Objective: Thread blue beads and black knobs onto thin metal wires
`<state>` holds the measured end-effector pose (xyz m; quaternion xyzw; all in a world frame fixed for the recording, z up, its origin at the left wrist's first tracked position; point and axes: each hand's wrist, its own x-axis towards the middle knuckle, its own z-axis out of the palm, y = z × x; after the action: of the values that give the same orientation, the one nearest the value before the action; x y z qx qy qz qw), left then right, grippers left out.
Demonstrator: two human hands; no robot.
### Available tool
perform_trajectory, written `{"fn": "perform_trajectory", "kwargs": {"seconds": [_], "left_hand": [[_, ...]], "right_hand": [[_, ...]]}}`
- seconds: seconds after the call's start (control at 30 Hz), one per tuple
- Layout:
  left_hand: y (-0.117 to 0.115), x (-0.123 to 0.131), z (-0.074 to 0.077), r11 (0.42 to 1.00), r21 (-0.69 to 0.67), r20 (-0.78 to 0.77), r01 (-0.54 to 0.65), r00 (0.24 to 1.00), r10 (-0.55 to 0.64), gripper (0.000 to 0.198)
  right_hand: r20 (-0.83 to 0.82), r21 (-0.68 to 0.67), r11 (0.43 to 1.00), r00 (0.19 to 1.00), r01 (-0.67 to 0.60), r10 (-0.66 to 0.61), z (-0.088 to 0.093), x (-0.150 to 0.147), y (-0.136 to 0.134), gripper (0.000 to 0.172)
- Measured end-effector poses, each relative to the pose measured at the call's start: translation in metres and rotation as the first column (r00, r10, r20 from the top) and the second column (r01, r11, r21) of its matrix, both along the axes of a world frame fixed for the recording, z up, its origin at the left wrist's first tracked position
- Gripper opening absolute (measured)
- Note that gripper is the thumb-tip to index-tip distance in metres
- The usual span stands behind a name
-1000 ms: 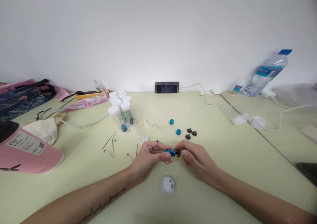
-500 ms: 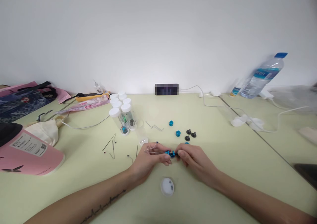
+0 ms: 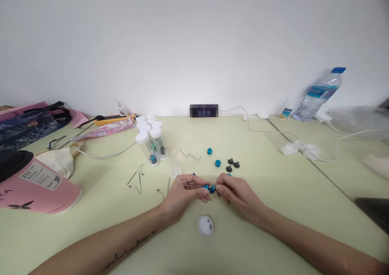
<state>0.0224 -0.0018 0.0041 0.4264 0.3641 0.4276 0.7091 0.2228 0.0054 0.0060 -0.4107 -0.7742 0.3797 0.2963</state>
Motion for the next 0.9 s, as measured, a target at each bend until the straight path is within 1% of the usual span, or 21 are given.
{"fn": "perform_trajectory", "kwargs": {"seconds": [0.07, 0.1, 0.2, 0.3, 0.4, 0.53, 0.6, 0.67, 0.73, 0.8, 0.9], "left_hand": [[0.0002, 0.0001, 0.0002, 1.000, 0.006, -0.006, -0.004, 1.000, 0.004, 0.018], [0.0005, 0.0001, 0.0005, 1.000, 0.008, -0.004, -0.008, 1.000, 0.008, 0.018], [0.0015, 0.0001, 0.0014, 1.000, 0.012, 0.002, -0.012, 1.000, 0.012, 0.017], [0.0017, 0.0000, 0.0020, 1.000, 0.006, 0.002, -0.016, 1.000, 0.016, 0.017], [0.0012, -0.0002, 0.0020, 1.000, 0.011, 0.000, -0.013, 1.000, 0.013, 0.016], [0.0010, -0.0003, 0.0012, 1.000, 0.008, -0.006, -0.018, 1.000, 0.018, 0.016], [0.0010, -0.0003, 0.0007, 1.000, 0.007, -0.009, -0.021, 1.000, 0.021, 0.016], [0.0010, -0.0002, 0.0005, 1.000, 0.018, -0.013, -0.016, 1.000, 0.016, 0.017], [0.0008, -0.0001, 0.0006, 1.000, 0.025, -0.015, -0.003, 1.000, 0.003, 0.018], [0.0009, -0.0001, 0.0011, 1.000, 0.029, -0.008, 0.012, 1.000, -0.012, 0.018], [0.0014, -0.0002, 0.0014, 0.999, 0.033, 0.007, 0.010, 1.000, -0.011, 0.016]], "right_hand": [[-0.020, 0.008, 1.000, 1.000, -0.017, 0.017, -0.0009, 0.0009, 0.0001, 0.047], [-0.043, 0.010, 1.000, 0.999, -0.007, 0.008, -0.0011, 0.0014, -0.0003, 0.050], [-0.158, 0.024, 0.997, 0.985, 0.070, -0.065, -0.0003, 0.0029, -0.0028, 0.045], [-0.228, 0.067, 0.995, 0.972, 0.081, -0.063, 0.0006, 0.0044, -0.0051, 0.045], [-0.200, 0.085, 0.995, 0.979, 0.060, -0.042, 0.0001, 0.0052, -0.0059, 0.049], [-0.175, 0.039, 0.994, 0.980, 0.098, -0.090, -0.0002, 0.0046, -0.0045, 0.049], [-0.153, 0.040, 0.994, 0.984, 0.100, -0.092, 0.0001, 0.0036, -0.0029, 0.049], [-0.109, 0.035, 0.998, 0.993, 0.056, -0.052, 0.0003, 0.0022, -0.0010, 0.051], [-0.049, 0.013, 1.000, 0.999, -0.013, 0.014, 0.0003, 0.0007, 0.0005, 0.051], [-0.001, 0.001, 0.999, 0.999, -0.052, 0.052, 0.0002, -0.0004, 0.0011, 0.045], [0.005, 0.009, 1.000, 1.000, -0.020, 0.020, 0.0004, -0.0008, 0.0004, 0.030]]}}
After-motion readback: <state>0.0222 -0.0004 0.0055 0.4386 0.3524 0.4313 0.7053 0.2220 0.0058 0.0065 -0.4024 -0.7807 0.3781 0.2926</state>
